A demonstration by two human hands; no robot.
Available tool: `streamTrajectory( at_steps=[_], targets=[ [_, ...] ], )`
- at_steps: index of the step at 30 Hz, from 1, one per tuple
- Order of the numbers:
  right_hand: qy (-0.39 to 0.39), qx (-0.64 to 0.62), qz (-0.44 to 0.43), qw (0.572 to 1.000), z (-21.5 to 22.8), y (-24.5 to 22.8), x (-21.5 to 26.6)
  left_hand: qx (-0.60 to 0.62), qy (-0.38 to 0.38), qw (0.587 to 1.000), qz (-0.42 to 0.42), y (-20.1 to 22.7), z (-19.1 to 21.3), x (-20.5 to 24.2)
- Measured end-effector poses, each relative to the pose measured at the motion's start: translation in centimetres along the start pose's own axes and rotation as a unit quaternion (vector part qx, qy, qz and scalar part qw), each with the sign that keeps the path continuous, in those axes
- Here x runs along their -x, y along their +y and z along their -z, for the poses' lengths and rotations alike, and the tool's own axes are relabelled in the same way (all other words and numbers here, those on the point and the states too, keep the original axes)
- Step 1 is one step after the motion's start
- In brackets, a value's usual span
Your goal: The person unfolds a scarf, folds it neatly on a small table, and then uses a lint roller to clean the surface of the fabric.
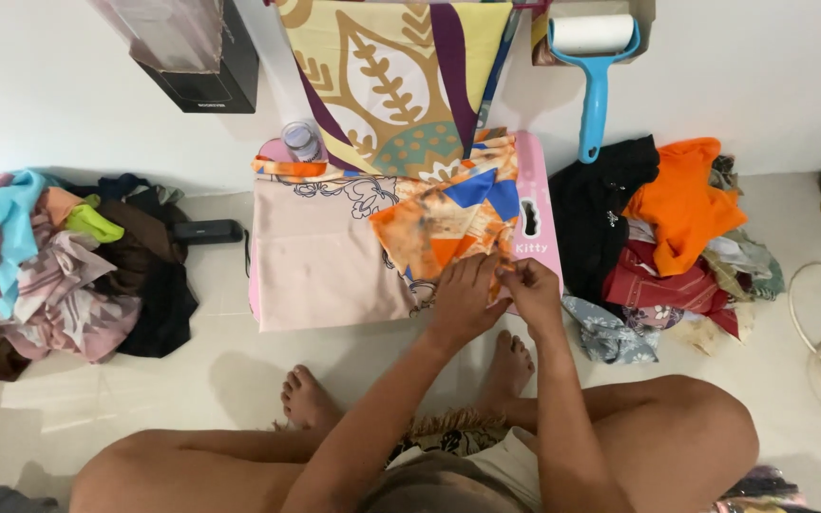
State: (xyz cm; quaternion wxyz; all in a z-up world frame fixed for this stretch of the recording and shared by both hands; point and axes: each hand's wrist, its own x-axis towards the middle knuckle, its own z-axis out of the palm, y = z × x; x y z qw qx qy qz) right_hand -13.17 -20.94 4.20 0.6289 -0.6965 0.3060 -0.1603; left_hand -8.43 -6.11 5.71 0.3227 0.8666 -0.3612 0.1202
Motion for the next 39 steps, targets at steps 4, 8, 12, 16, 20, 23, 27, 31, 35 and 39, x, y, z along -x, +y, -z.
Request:
streamTrajectory(
  at_steps=[4, 8, 12, 16, 20, 23, 27, 31, 35, 39],
  targets=[
    [-0.032, -0.051, 0.023, 0.998, -0.6, -2.1, 1.0, -0.007, 0.133, 0.991, -0.017, 1.1, -2.7, -1.9],
    [-0.005, -0.134, 0.000, 0.991, -1.0, -2.6, -0.1, 0.043, 0.155, 0.987, -0.005, 1.4, -0.2, -2.9],
    [0.019, -0.234, -0.135, 0.963, -0.5, -0.1, -4.3, 0.169, 0.222, 0.960, 0.007, 2.3, 3.2, -3.8],
    [-0.011, -0.207, -0.178, 0.962, -1.6, -0.4, -9.1, 0.233, 0.264, 0.935, 0.046, 2.7, 4.6, -3.9],
    [-0.058, -0.233, -0.204, 0.949, -3.6, -0.8, -14.7, 0.259, 0.270, 0.924, 0.073, 2.4, 5.2, -3.9],
    [-0.082, -0.320, -0.262, 0.907, -4.7, -4.1, -15.8, 0.278, 0.260, 0.923, 0.056, 2.6, 6.4, -4.1],
    [-0.088, -0.321, -0.245, 0.910, -4.6, -1.8, -20.6, 0.253, 0.259, 0.932, 0.030, 2.5, 5.9, -4.1],
    [-0.071, -0.240, -0.147, 0.957, -3.4, 2.3, -26.3, 0.224, 0.235, 0.946, -0.013, 3.1, 5.2, -3.9],
    [-0.021, -0.128, -0.107, 0.986, -4.0, -0.5, -25.5, 0.175, 0.224, 0.957, -0.062, 3.6, 3.7, -3.4],
    [0.011, -0.003, -0.018, 1.000, -4.1, 2.5, -28.0, 0.113, 0.151, 0.977, -0.102, 3.9, 0.5, -2.2]
  ],
)
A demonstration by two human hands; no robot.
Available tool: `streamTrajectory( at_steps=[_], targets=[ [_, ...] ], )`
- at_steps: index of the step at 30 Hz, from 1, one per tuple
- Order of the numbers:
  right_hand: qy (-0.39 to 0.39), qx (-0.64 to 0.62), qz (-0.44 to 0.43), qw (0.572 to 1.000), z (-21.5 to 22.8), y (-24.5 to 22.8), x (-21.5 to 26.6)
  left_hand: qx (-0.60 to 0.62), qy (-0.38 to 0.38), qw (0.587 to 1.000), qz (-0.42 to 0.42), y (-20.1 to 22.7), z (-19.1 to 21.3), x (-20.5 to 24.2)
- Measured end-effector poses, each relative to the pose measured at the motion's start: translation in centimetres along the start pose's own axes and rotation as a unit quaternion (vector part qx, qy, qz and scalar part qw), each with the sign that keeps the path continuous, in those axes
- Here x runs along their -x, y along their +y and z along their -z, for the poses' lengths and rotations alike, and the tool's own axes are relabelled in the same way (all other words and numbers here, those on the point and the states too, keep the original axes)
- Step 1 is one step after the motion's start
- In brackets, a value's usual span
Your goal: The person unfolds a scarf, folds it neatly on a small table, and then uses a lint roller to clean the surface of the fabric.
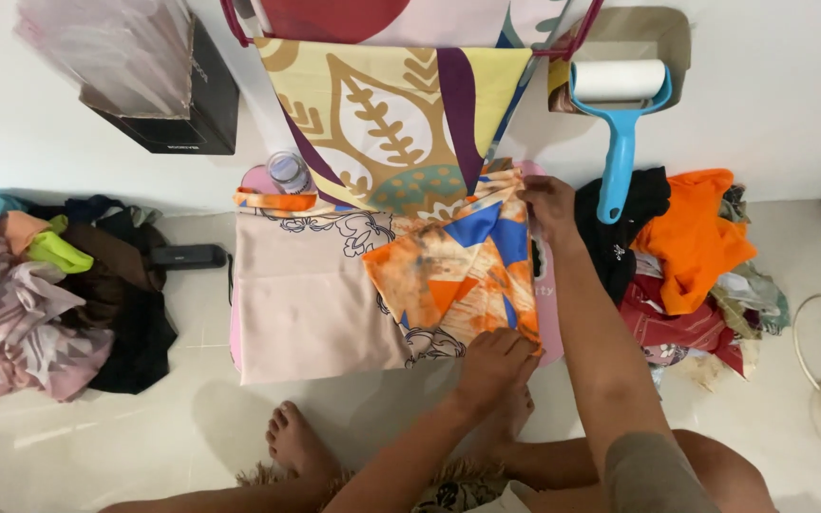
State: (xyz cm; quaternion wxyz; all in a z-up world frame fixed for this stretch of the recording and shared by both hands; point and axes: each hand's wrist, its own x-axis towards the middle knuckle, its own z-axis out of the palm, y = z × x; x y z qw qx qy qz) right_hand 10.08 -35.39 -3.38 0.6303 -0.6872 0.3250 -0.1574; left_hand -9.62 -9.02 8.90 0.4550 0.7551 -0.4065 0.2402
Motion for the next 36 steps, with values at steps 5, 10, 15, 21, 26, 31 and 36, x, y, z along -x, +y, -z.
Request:
streamTrajectory(
  at_steps=[5, 10, 15, 21, 26, 31, 36],
  targets=[
    [0.029, 0.124, 0.067, 0.990, 0.7, 2.7, -2.8, -0.044, -0.031, 0.999, 0.008, -0.3, -4.8, 3.7],
    [0.059, 0.128, 0.208, 0.968, 1.1, 0.0, 1.2, -0.007, -0.084, 0.996, 0.031, 0.5, -4.1, 3.9],
    [0.059, 0.264, 0.341, 0.900, 0.4, -3.9, 11.2, -0.051, -0.114, 0.992, 0.014, -1.9, -2.9, 5.5],
    [-0.013, 0.444, 0.350, 0.825, -0.6, 2.0, 14.3, -0.126, -0.192, 0.973, 0.015, -2.6, -3.5, 8.8],
    [-0.009, 0.459, 0.373, 0.806, -0.3, 2.3, 14.3, -0.148, -0.197, 0.969, -0.020, -3.1, -3.3, 10.9],
    [-0.023, 0.462, 0.319, 0.828, -0.4, 1.4, 14.7, -0.096, -0.236, 0.965, -0.065, -2.9, 2.0, 11.6],
    [0.026, 0.396, 0.443, 0.804, -4.6, -0.9, 18.1, -0.190, -0.109, 0.976, 0.000, -10.6, 7.4, 11.1]
  ],
)
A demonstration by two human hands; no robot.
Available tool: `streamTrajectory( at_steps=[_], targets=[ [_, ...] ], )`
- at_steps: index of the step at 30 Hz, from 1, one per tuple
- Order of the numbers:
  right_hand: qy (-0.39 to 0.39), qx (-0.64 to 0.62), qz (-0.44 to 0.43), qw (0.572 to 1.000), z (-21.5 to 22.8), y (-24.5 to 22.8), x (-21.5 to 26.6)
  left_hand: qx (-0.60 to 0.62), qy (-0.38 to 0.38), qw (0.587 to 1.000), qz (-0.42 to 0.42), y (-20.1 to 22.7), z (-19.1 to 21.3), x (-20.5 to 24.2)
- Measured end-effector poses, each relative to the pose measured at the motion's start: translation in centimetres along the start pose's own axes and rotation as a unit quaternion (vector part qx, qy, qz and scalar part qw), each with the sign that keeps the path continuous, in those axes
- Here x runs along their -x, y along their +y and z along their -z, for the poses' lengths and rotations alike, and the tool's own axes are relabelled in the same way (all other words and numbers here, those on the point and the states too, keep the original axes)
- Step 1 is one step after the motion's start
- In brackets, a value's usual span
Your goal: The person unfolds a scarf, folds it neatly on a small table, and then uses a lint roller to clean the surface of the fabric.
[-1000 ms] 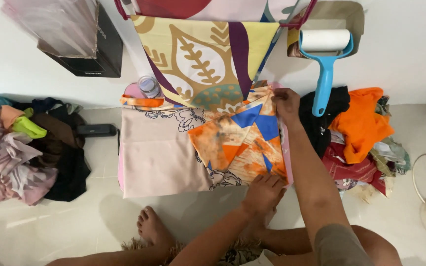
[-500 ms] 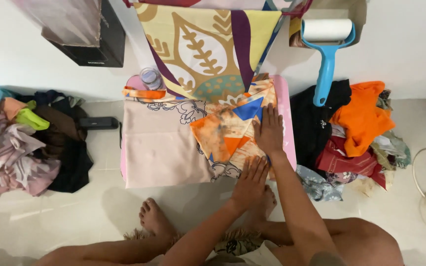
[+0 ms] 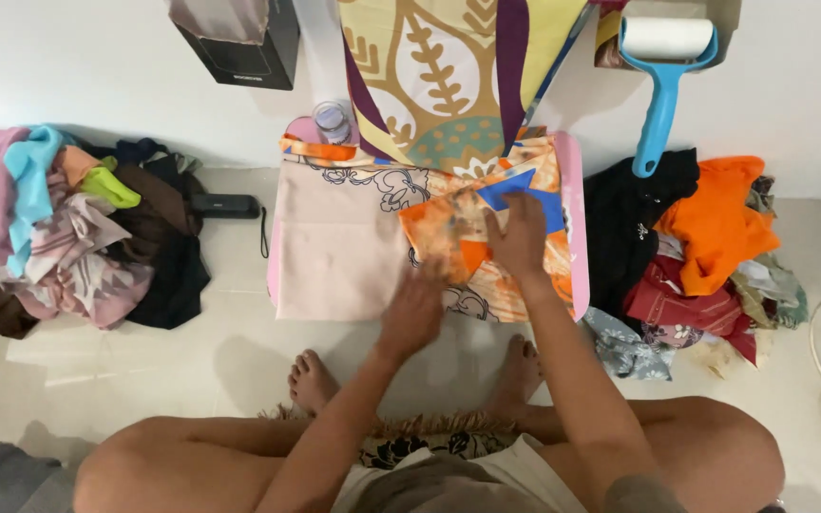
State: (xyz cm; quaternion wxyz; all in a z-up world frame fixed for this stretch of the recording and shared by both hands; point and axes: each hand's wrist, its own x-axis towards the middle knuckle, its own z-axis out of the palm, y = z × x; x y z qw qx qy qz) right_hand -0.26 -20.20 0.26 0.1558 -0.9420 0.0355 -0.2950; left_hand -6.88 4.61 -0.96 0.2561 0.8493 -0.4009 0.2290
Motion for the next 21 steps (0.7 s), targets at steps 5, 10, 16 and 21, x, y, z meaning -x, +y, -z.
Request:
streamTrajectory(
  at_steps=[5, 10, 16, 21],
  targets=[
    [-0.084, -0.045, 0.025, 0.995, -3.5, -7.9, -0.5, -0.063, -0.053, 0.969, 0.233, -7.8, 5.7, -1.8],
    [-0.292, -0.019, -0.066, 0.954, -6.3, -12.7, -1.5, -0.106, -0.258, 0.904, 0.325, -11.3, 6.8, -2.4],
    [-0.249, -0.135, -0.170, 0.944, -3.5, -12.6, -0.7, -0.110, -0.302, 0.881, 0.347, -11.5, 6.5, -2.0],
    [-0.002, -0.275, -0.299, 0.914, -0.8, -5.2, 3.9, -0.096, -0.307, 0.881, 0.347, -11.3, 7.5, -2.7]
  ],
)
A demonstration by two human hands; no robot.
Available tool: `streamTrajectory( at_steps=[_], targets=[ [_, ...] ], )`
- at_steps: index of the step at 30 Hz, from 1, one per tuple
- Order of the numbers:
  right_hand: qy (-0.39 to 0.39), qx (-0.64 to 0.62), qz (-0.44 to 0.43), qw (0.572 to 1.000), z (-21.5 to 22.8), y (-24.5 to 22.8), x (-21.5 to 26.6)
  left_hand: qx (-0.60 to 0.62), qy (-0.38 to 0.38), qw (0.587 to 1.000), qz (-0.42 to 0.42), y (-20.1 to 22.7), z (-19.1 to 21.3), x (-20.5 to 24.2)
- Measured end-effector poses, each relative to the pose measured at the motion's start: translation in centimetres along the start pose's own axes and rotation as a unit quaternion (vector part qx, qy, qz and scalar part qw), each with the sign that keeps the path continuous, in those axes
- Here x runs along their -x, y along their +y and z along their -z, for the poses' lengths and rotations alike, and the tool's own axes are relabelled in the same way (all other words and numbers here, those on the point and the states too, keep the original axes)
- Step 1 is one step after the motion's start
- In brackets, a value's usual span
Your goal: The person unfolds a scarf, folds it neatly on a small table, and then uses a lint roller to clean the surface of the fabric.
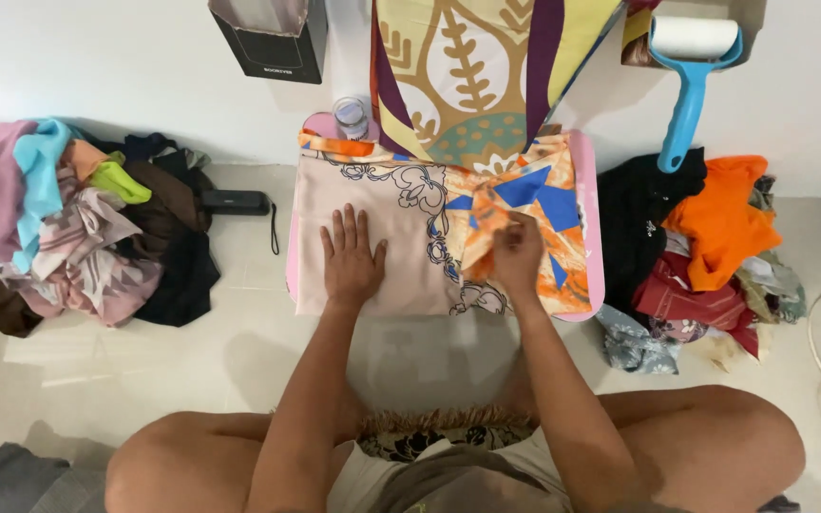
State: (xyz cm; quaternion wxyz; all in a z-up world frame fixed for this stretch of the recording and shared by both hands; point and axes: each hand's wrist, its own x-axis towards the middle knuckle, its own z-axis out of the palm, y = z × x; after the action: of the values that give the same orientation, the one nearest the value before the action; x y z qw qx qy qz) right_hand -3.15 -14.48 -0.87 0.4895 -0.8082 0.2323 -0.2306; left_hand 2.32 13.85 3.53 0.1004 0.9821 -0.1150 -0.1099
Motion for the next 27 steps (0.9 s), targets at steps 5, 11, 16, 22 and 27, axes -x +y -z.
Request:
streamTrajectory(
  at_steps=[5, 11, 16, 22, 27],
  targets=[
    [0.152, -0.196, -0.091, 0.964, 9.7, 4.8, 2.6, 0.008, 0.016, 1.000, -0.005, 0.3, 0.2, 0.4],
    [0.181, -0.131, -0.147, 0.963, 13.9, 4.7, 5.4, 0.017, 0.015, 1.000, 0.000, 0.3, -0.2, 0.5],
    [0.132, -0.125, -0.196, 0.964, 14.1, 6.7, 5.0, 0.011, 0.029, 1.000, -0.003, 0.2, -0.4, 0.5],
    [0.155, -0.079, -0.160, 0.972, 15.3, 5.0, 4.8, 0.002, 0.025, 1.000, 0.003, 0.0, -1.0, 0.1],
    [0.130, -0.025, -0.185, 0.974, 17.0, 9.1, 5.1, 0.000, 0.019, 1.000, 0.007, -0.1, -1.2, 0.0]
  ],
)
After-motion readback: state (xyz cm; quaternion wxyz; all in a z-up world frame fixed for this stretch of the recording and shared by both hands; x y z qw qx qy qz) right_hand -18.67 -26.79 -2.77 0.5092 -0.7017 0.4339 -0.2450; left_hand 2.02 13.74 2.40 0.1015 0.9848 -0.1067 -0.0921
